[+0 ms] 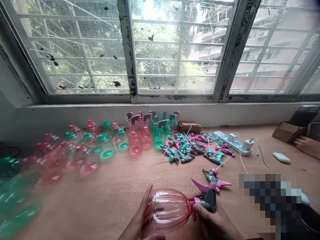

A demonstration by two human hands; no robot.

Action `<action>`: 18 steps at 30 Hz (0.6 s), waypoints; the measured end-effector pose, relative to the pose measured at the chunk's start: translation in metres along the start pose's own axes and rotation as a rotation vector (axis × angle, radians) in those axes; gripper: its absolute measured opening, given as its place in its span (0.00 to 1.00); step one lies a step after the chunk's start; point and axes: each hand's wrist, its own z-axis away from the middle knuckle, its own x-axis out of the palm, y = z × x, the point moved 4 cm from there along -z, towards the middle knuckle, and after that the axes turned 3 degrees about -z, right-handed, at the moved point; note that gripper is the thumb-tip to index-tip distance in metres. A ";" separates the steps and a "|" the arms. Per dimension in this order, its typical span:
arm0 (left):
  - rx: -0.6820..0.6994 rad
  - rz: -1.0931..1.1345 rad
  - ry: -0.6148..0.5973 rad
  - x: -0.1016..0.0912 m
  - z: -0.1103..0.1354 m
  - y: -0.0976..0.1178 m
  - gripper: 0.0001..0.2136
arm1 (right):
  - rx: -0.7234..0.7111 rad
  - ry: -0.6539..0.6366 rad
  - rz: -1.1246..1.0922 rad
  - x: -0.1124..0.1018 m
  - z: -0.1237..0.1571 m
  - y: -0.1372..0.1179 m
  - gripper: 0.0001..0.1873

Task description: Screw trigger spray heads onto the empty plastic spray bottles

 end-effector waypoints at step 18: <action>0.097 0.054 -0.094 -0.002 0.003 -0.002 0.43 | -0.004 -0.050 -0.045 0.001 0.000 0.005 0.26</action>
